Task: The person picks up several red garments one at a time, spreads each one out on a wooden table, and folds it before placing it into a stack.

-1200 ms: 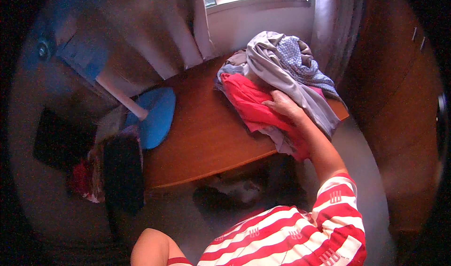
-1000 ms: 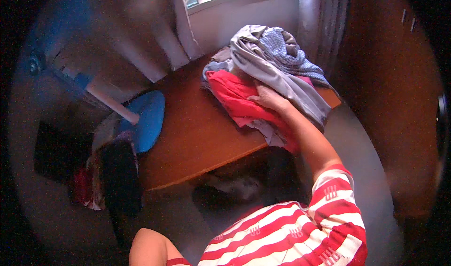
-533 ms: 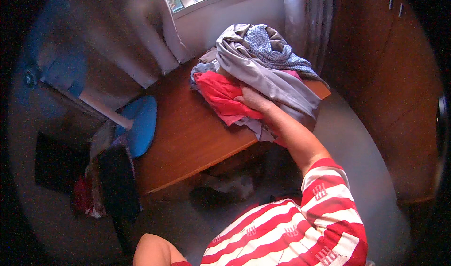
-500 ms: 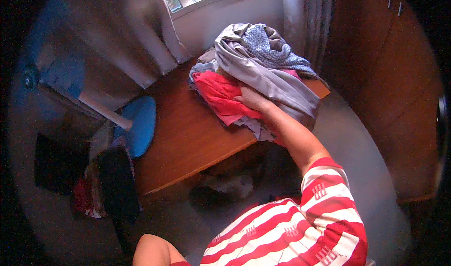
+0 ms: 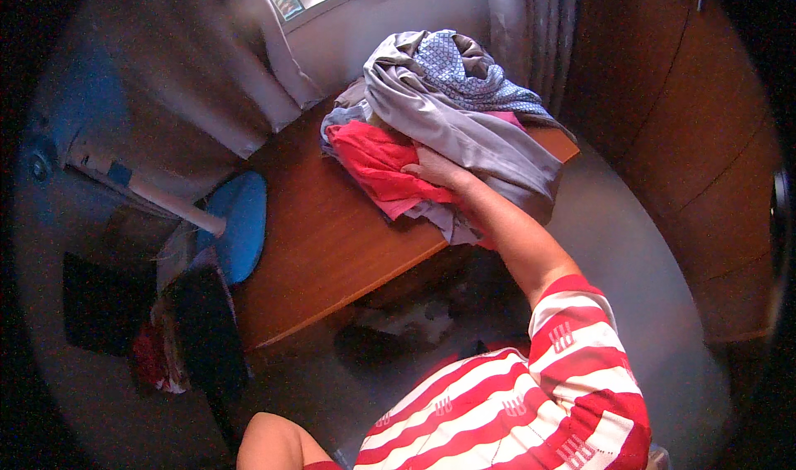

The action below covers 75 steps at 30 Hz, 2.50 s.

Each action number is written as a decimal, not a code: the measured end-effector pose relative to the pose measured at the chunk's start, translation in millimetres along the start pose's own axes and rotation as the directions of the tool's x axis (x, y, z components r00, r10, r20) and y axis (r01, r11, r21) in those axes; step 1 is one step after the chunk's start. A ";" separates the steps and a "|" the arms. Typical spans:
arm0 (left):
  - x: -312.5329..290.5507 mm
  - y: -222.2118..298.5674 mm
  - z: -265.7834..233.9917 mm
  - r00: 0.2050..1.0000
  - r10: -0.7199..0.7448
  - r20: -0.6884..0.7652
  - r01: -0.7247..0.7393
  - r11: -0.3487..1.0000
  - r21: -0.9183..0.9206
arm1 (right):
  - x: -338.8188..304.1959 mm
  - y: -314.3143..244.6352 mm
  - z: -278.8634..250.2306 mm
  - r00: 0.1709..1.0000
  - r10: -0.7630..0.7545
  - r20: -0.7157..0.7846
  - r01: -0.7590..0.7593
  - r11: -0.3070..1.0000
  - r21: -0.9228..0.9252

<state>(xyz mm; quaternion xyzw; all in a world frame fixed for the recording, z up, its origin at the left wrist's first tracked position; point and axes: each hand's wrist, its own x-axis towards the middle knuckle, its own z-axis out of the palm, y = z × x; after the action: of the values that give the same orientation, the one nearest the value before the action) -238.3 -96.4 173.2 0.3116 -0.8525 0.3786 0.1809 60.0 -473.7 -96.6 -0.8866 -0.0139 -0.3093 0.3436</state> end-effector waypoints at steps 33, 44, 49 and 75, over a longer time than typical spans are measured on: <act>-234.5 -79.7 168.6 -0.303 -0.780 0.548 0.698 -0.573 -0.429 | 31.6 -63.7 -32.1 0.951 0.205 -0.230 -0.107 0.920 0.377; -227.7 -181.0 143.0 -0.102 -0.963 -0.251 0.757 0.089 -0.648 | 46.7 -174.9 -80.0 0.799 -0.469 -0.378 0.556 0.815 0.165; -195.5 -201.3 90.4 -0.316 -0.946 -0.074 0.633 -0.152 -0.759 | 64.6 -171.1 -95.8 0.754 -0.598 -0.271 0.637 0.766 0.083; -224.0 -184.9 -43.4 -0.428 -0.840 -0.334 0.858 -0.261 -0.442 | 87.0 -171.2 -142.6 0.947 -0.321 -0.027 0.310 0.886 0.345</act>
<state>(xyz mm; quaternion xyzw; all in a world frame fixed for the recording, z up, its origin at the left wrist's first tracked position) 54.2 -71.1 177.9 0.7370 -0.1501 0.1624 0.6387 12.8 -447.4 136.5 -0.8032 -0.2172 -0.3399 0.4383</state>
